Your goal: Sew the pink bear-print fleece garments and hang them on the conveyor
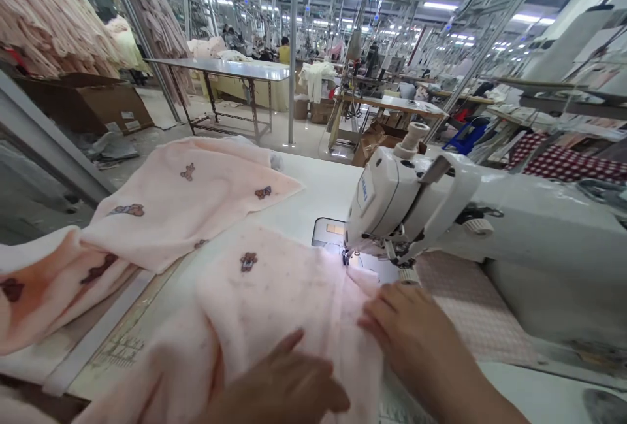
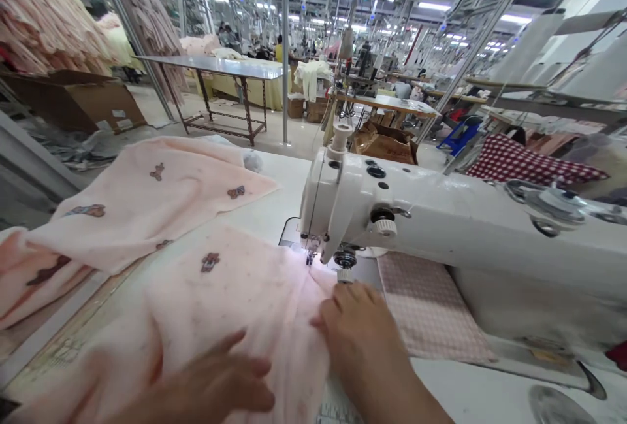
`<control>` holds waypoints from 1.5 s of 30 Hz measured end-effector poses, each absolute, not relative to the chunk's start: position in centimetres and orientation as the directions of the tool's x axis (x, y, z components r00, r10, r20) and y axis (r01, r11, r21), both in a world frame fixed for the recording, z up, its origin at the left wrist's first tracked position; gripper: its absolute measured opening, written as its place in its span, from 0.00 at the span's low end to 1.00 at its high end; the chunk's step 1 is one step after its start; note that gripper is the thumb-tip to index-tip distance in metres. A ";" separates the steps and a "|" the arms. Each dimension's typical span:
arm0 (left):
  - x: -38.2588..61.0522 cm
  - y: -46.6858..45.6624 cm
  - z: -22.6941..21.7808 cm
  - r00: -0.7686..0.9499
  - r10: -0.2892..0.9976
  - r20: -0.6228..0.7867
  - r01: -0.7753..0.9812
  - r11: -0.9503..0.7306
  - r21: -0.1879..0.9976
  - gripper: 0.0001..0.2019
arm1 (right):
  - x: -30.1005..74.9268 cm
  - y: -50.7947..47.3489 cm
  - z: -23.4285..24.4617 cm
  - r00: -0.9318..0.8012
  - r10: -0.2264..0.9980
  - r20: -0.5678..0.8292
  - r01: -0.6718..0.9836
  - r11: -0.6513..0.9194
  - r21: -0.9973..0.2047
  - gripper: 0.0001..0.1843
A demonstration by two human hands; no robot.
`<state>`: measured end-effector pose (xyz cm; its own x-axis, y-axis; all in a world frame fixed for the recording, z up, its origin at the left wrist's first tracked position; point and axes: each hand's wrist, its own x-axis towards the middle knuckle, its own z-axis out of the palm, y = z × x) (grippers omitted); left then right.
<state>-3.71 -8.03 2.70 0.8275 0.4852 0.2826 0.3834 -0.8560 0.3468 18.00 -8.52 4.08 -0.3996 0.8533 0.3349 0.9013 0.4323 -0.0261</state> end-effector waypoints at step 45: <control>0.6 3.9 -0.1 0.824 0.501 0.264 0.422 -0.854 0.303 0.26 | 24.7 -4.7 -0.5 -0.254 0.965 0.064 0.961 0.259 -0.094 0.26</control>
<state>0.64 3.87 -0.10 0.8242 0.5011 0.2637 0.4223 -0.8542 0.3033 24.71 -4.70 -0.45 -0.2539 0.9651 0.0642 0.9613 0.2592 -0.0936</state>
